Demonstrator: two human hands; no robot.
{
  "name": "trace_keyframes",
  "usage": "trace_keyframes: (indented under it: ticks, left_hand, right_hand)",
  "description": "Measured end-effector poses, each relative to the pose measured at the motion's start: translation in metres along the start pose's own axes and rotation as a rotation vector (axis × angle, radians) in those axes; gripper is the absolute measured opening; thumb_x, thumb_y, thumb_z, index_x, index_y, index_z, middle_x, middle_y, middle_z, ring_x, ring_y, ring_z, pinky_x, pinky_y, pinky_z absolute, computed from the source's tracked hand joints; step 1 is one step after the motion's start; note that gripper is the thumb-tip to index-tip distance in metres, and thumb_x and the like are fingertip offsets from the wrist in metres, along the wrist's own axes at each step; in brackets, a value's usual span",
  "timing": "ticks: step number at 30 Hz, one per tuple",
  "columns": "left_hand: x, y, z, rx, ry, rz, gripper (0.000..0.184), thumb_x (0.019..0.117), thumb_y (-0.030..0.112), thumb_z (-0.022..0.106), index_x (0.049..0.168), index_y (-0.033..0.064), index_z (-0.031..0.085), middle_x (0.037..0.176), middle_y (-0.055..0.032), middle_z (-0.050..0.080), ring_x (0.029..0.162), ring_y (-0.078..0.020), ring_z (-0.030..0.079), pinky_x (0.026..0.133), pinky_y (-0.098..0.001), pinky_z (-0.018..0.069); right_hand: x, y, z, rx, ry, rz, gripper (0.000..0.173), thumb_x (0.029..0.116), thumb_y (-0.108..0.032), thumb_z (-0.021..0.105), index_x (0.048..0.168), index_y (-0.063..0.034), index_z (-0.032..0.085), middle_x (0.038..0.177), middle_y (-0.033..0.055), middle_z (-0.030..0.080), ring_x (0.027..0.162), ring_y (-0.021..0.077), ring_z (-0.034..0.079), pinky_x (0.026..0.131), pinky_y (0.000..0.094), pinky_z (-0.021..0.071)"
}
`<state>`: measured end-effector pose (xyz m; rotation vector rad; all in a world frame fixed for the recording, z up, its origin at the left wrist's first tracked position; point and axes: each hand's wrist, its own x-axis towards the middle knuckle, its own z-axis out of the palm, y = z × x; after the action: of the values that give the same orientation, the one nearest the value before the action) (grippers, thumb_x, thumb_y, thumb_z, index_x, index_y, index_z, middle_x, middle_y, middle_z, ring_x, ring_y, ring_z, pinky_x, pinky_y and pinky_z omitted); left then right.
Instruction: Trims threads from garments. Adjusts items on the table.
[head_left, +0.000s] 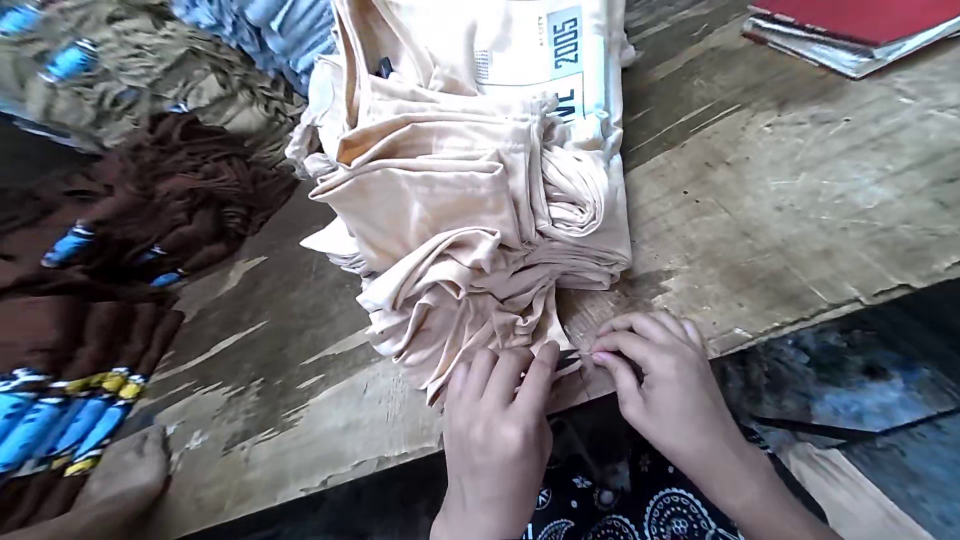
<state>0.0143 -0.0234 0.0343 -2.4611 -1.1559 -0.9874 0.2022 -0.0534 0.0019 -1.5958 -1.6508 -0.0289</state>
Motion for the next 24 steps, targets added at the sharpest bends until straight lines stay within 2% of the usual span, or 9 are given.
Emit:
trace_keyframes:
  ticks: [7,11,12,14,16,17,20,21,24]
  left_hand:
    - [0.007,0.002,0.013,0.011,-0.063,0.011,0.021,0.0931,0.009,0.063,0.1,0.0181,0.08,0.086,-0.0013,0.071,0.081,-0.0224,0.066,0.07,-0.0396,0.0518]
    - [-0.009,-0.014,0.008,-0.242,-0.136,-0.133,0.025,0.0957,0.032,0.067,0.116,0.0203,0.076,0.1,-0.0006,0.07,0.093,-0.0179,0.068,0.082,-0.0424,0.058]
    - [-0.014,-0.021,0.009,-0.293,-0.157,-0.17,0.029,0.0921,0.035,0.07,0.116,0.0193,0.075,0.1,-0.0011,0.069,0.091,-0.0164,0.067,0.081,-0.0409,0.0591]
    - [-0.021,-0.031,0.013,-0.409,-0.121,-0.244,0.016,0.0854,0.025,0.071,0.099,0.018,0.076,0.09,0.0038,0.067,0.08,-0.0069,0.065,0.07,-0.0276,0.0581]
    - [-0.021,-0.038,0.013,-0.606,-0.088,-0.311,0.01,0.0897,0.02,0.07,0.095,0.0159,0.077,0.09,0.0053,0.067,0.078,-0.0025,0.064,0.065,-0.0187,0.0559]
    - [-0.019,-0.041,0.012,-0.684,-0.065,-0.333,0.009,0.0911,0.018,0.069,0.096,0.0149,0.077,0.093,0.0044,0.069,0.08,-0.0039,0.065,0.066,-0.0193,0.0571]
    - [-0.008,-0.045,0.014,-0.804,0.036,-0.401,0.008,0.0951,0.014,0.067,0.096,0.0116,0.075,0.093,0.0016,0.072,0.081,-0.0084,0.068,0.071,-0.0234,0.0589]
    - [-0.004,-0.047,0.016,-0.827,0.065,-0.443,0.007,0.0957,0.013,0.066,0.095,0.0108,0.073,0.088,0.0018,0.071,0.077,-0.0078,0.067,0.068,-0.0227,0.0578]
    - [0.002,-0.053,0.028,-0.885,0.097,-0.606,0.007,0.0958,0.009,0.065,0.095,0.0097,0.072,0.079,0.0012,0.067,0.067,-0.0071,0.061,0.06,-0.0219,0.0515]
  right_hand:
    - [-0.004,-0.006,0.004,0.131,0.076,-0.033,0.02,0.0986,-0.026,0.058,0.091,-0.0197,0.075,0.107,-0.0068,0.072,0.102,0.0103,0.066,0.087,0.0349,0.0546]
    - [-0.005,0.004,-0.011,0.107,-0.11,-0.078,0.018,0.0941,-0.035,0.06,0.088,-0.0248,0.074,0.104,-0.0111,0.072,0.101,0.0086,0.066,0.086,0.0364,0.0546]
    - [-0.005,0.004,-0.012,0.083,-0.14,-0.09,0.022,0.0932,-0.044,0.063,0.089,-0.0251,0.074,0.102,-0.0109,0.071,0.099,0.0094,0.066,0.087,0.0378,0.0541]
    - [-0.003,-0.003,-0.007,0.047,-0.106,-0.09,0.033,0.0896,-0.055,0.067,0.092,-0.0216,0.07,0.093,-0.0077,0.071,0.091,0.0117,0.067,0.083,0.0409,0.0523]
    - [0.001,-0.016,0.005,0.095,-0.031,-0.051,0.042,0.0891,-0.056,0.07,0.1,-0.016,0.07,0.093,-0.0023,0.071,0.087,0.0149,0.068,0.081,0.0429,0.0544]
    - [0.004,-0.022,0.012,0.159,0.013,-0.025,0.038,0.0899,-0.051,0.072,0.102,-0.0151,0.07,0.096,-0.001,0.07,0.088,0.0141,0.068,0.079,0.0396,0.0573]
    - [0.017,-0.036,0.033,0.52,0.145,0.04,0.007,0.089,-0.016,0.073,0.096,-0.0145,0.072,0.1,-0.0033,0.07,0.091,0.0061,0.069,0.077,0.0247,0.0621]
    - [0.022,-0.04,0.038,0.667,0.158,0.067,0.009,0.0904,-0.007,0.071,0.097,-0.0124,0.072,0.099,-0.0029,0.071,0.088,0.0068,0.07,0.076,0.0249,0.0631]
    - [0.036,-0.044,0.044,0.837,0.056,0.216,0.013,0.0992,-0.006,0.062,0.106,-0.0118,0.072,0.093,-0.0021,0.073,0.079,0.008,0.07,0.069,0.0259,0.0612]
